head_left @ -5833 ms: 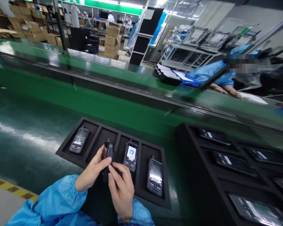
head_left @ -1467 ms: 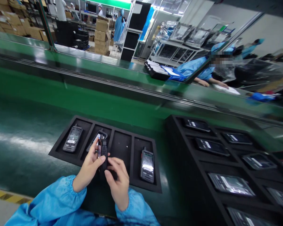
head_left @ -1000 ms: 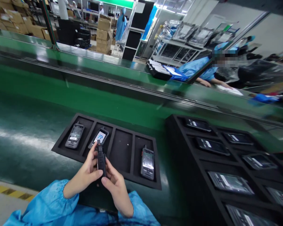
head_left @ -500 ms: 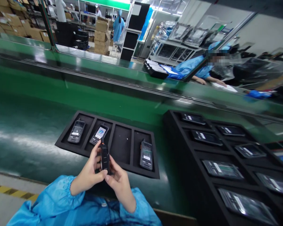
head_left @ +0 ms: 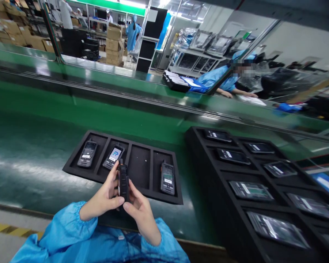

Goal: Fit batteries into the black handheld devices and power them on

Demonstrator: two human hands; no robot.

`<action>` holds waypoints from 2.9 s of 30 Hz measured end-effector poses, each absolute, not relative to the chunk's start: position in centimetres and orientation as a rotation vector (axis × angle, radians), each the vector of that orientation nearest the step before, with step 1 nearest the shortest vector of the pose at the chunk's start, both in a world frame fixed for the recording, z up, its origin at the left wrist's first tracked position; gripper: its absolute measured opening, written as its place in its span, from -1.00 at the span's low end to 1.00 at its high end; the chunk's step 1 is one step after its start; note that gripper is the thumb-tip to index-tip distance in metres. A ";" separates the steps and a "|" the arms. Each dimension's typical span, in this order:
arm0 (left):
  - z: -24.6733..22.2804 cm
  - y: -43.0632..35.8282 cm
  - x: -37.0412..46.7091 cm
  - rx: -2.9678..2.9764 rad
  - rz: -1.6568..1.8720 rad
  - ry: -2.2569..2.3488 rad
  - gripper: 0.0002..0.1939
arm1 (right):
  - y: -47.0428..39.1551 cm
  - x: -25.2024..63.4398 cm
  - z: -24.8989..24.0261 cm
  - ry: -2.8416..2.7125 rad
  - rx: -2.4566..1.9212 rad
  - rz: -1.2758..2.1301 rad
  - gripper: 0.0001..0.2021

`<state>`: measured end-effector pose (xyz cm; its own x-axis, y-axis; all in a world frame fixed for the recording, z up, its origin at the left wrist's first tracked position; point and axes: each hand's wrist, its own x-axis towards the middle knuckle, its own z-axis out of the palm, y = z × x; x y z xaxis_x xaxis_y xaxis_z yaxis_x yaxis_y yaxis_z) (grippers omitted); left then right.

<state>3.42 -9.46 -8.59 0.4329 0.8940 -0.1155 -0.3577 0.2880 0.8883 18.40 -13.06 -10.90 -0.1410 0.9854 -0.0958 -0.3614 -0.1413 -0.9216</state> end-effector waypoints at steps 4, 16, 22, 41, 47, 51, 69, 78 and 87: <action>-8.6 -9.2 3.9 1.076 0.919 0.782 0.03 | -12.3 20.4 -9.8 -1.091 -0.941 1.646 -0.34; -9.7 1.3 11.4 1.623 0.688 1.212 -0.05 | -8.9 31.6 -12.9 -1.479 -2.001 -0.016 -0.36; -10.8 1.6 12.5 1.672 0.742 1.241 -0.09 | -7.7 30.2 -13.9 -1.460 -2.116 -0.104 -0.40; -11.4 -9.1 4.1 1.112 0.967 1.044 -0.58 | -7.3 29.2 -10.8 -1.474 -2.388 0.024 -0.32; -10.1 -8.6 6.2 0.845 0.989 0.903 -0.44 | -10.0 22.2 -7.9 -1.665 -1.670 0.101 -0.24; -9.5 -8.2 6.8 0.576 1.246 0.959 -0.50 | -11.1 18.3 -7.1 -1.881 -1.407 0.124 -0.32; -8.0 -7.7 6.0 0.305 1.414 1.096 -0.54 | -12.1 18.3 -7.6 -1.622 -1.095 0.435 -0.74; -8.0 -7.8 5.6 0.445 1.379 1.074 -0.60 | -12.4 17.8 -8.9 -1.216 -0.959 1.425 -0.40; -8.7 -7.5 4.3 0.753 1.211 1.010 -0.18 | -12.1 18.0 -8.0 -1.089 -0.913 1.515 -0.41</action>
